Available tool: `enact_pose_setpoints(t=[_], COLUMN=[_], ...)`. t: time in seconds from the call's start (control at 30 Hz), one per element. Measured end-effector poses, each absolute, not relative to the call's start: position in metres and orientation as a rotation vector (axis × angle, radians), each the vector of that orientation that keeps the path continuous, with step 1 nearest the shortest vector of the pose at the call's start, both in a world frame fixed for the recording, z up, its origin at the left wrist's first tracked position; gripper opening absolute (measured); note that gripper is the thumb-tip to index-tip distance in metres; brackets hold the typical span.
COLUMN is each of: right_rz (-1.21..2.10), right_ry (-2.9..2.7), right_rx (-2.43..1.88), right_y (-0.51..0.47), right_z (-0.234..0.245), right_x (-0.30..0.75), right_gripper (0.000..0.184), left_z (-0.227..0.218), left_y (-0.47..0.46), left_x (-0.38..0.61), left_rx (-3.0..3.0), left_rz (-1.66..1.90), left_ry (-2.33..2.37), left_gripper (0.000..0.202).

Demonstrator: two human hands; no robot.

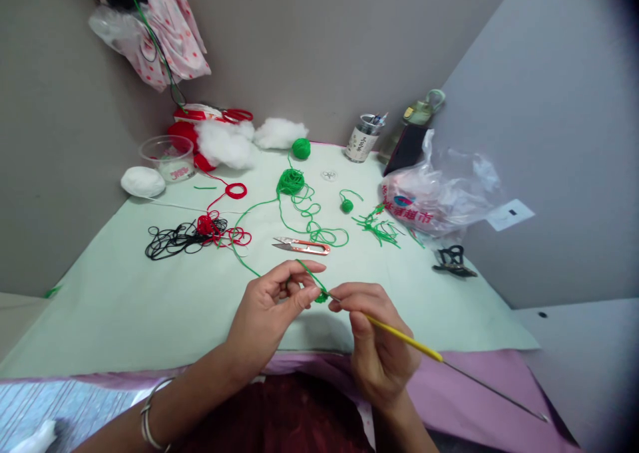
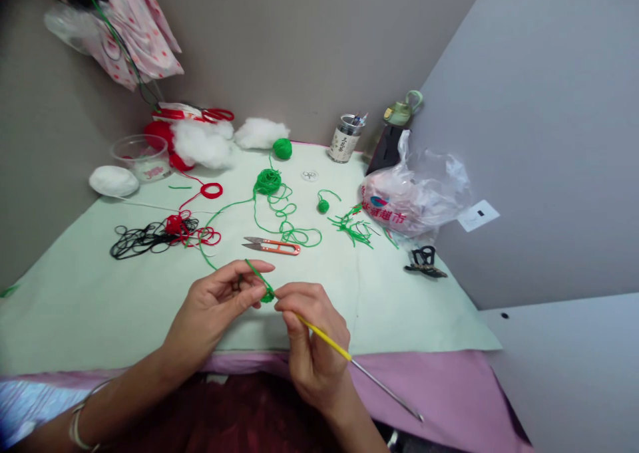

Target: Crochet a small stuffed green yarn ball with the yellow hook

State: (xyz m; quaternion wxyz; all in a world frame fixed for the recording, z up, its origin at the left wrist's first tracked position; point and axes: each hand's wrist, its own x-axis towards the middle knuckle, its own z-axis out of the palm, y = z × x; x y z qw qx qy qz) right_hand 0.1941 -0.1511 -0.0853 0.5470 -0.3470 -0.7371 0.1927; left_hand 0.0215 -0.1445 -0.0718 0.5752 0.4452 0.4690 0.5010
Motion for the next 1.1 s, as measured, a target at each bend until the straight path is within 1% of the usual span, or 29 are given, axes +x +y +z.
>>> enact_pose_setpoints(t=[0.2, 0.3, 0.4, 0.63, 0.83, 0.93, 1.03, 1.1], right_rz=[0.256, 0.325, 0.401, 0.388, 0.187, 0.026, -0.167, -0.094], right_ry=[-1.788, -1.73, -1.691, -1.771, -1.817, -1.859, -1.888, -1.861], right_rx=[-0.81, -0.827, -0.846, -0.81, -0.821, -0.859, -0.841, -0.833], right_y=[-0.152, -0.152, -0.153, -0.151, -0.149, -0.149, -0.149, -0.149], right_z=[-0.091, -0.093, -0.092, -0.086, -0.087, -0.099, -0.108, -0.107], right_x=[0.19, 0.19, 0.192, 0.193, 0.189, 0.189, 0.189, 0.188], right_gripper=[0.022, 0.021, 0.019, 0.022, 0.024, 0.031, 0.04, 0.038], left_z=[-0.072, -0.072, -0.072, -0.072, -0.073, -0.073, -0.072, -0.07], left_y=[-0.143, -0.144, -0.144, -0.144, -0.144, -0.145, -0.144, -0.143], left_x=[0.025, 0.024, 0.023, 0.023, 0.025, 0.026, 0.026, 0.026], left_rx=[1.018, 1.058, 1.079, 1.073, 1.028, 0.963, 0.749, 0.577], left_rz=[1.16, 1.15, 1.144, 1.164, 1.16, 1.151, 1.085, 1.016], left_ry=[1.1, 1.087, 1.079, 1.114, 1.095, 1.017, 0.843, 0.75], left_gripper=[0.033, 0.036, 0.035, 0.031, 0.033, 0.039, 0.044, 0.045])
